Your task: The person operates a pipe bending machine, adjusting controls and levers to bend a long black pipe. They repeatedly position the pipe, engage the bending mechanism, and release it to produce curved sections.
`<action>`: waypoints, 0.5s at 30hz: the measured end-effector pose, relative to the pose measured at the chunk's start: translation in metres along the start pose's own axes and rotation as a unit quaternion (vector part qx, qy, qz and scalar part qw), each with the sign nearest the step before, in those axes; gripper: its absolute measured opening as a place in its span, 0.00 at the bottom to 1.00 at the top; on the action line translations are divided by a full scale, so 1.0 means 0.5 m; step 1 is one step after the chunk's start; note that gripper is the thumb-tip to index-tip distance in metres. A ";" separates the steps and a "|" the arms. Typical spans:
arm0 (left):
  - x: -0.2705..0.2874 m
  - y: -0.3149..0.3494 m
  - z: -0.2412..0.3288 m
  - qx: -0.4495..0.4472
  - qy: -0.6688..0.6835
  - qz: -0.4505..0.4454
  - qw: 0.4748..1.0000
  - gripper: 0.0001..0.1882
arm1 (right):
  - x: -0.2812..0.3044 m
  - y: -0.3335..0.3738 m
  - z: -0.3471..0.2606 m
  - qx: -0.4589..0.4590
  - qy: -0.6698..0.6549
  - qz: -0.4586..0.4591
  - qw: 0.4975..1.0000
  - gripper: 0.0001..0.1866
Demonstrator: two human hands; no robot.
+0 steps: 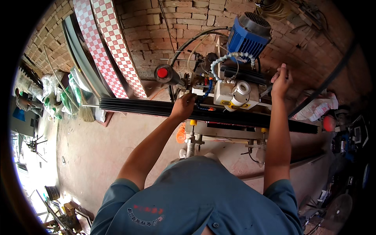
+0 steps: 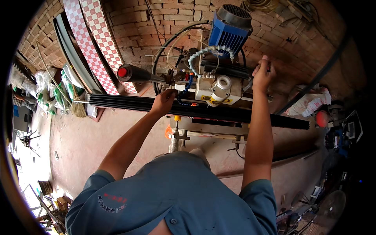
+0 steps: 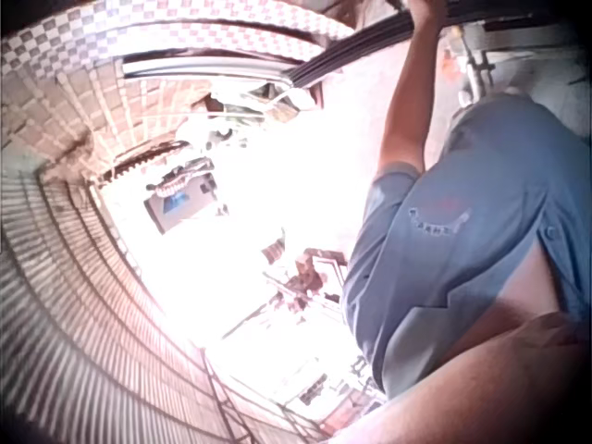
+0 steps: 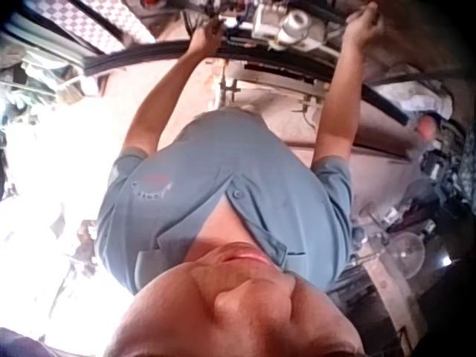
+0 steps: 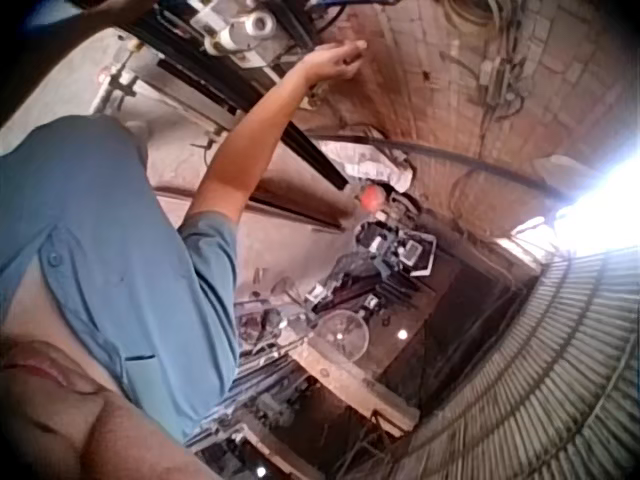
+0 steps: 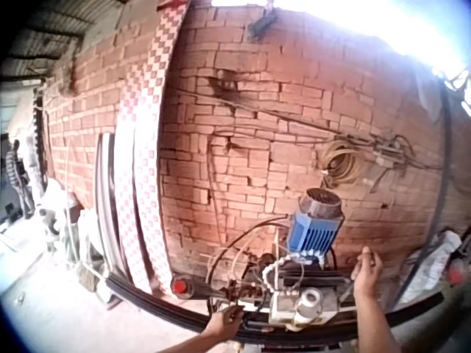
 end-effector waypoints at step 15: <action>-0.063 -0.129 0.105 -0.061 -0.021 0.100 0.993 0.36 | 0.009 0.004 0.007 -0.022 -0.002 0.025 0.999 0.17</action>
Point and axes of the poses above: each hand's wrist, its own y-axis away from the middle knuckle, its own x-axis out of the back of the hand, z = x × y, the point moved 10 cm from there along -y, towards the middle knuckle, and after that the axes turned 14 degrees about z, right-handed, at the moved point
